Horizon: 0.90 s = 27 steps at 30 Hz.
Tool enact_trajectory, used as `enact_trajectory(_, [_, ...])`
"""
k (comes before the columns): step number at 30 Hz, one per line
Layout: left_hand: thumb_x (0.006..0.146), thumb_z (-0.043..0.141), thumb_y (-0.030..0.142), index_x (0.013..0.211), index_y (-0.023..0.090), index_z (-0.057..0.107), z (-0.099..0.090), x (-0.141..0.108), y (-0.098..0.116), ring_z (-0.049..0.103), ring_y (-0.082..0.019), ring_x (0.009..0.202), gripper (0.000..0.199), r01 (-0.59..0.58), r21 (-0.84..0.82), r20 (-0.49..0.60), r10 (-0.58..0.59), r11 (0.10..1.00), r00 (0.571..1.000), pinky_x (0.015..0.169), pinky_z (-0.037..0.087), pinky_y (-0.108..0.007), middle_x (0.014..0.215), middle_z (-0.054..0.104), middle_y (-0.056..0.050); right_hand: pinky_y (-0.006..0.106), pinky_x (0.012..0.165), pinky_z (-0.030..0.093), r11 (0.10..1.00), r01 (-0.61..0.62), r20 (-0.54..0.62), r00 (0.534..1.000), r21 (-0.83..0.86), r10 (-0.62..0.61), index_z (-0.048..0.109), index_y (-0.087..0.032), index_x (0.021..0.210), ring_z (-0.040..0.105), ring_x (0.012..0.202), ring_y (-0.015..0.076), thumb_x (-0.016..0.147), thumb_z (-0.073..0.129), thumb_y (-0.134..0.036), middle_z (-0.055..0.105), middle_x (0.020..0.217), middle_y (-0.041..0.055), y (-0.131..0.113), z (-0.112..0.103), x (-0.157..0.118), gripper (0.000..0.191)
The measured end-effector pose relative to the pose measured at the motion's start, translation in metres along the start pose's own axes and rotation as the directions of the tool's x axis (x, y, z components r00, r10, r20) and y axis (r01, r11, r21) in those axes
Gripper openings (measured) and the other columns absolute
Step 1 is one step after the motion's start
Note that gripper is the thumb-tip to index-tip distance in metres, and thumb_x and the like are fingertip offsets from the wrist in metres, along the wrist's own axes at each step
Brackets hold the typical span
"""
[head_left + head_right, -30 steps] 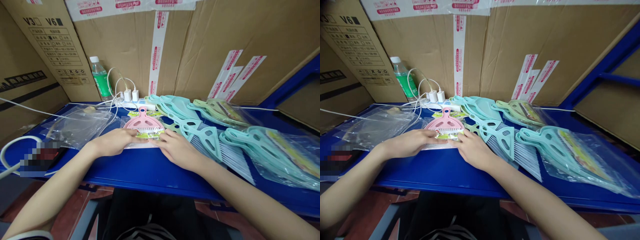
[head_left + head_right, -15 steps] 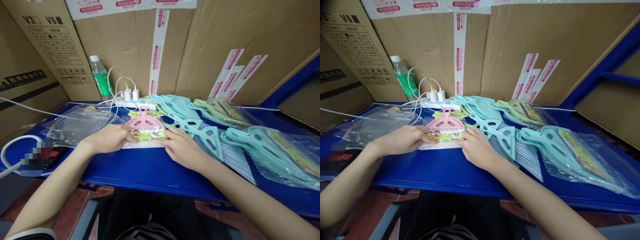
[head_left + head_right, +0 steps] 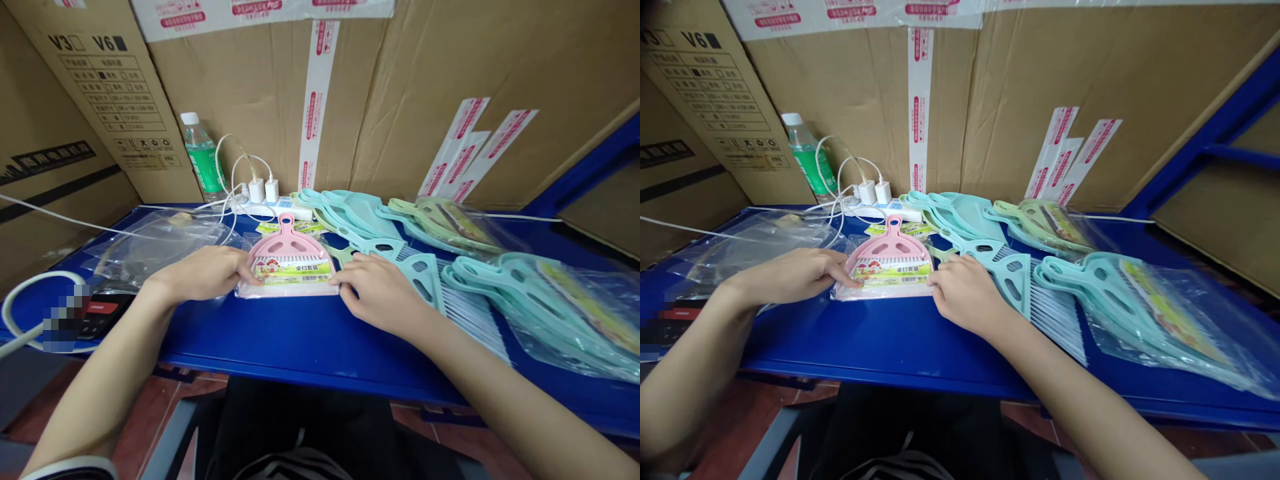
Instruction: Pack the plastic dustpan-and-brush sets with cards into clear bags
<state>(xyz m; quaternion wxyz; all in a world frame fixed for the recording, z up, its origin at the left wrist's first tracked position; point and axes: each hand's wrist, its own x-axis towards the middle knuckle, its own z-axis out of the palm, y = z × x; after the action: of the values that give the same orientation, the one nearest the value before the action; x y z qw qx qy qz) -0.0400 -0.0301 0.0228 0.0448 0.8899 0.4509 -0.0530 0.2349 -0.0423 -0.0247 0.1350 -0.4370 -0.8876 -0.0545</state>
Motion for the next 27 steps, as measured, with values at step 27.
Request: enact_trajectory(27, [0.085, 0.037, 0.0, 0.134, 0.026, 0.057, 0.018, 0.016, 0.024, 0.061, -0.017, 0.086, 0.059, -0.257, 0.169, -0.078, 0.273, 0.952, 0.959, 0.085, 0.05, -0.031, 0.092, 0.062, -0.005, 0.036, 0.077, 0.037, 0.925, 0.259, -0.195, 0.928, -0.278, -0.319, 0.067, -0.018, 0.117, 0.053, 0.095, 0.0259, 0.093, 0.047, -0.005, 0.068, 0.098, 0.0113, -0.014, 0.02, 0.002, 0.034])
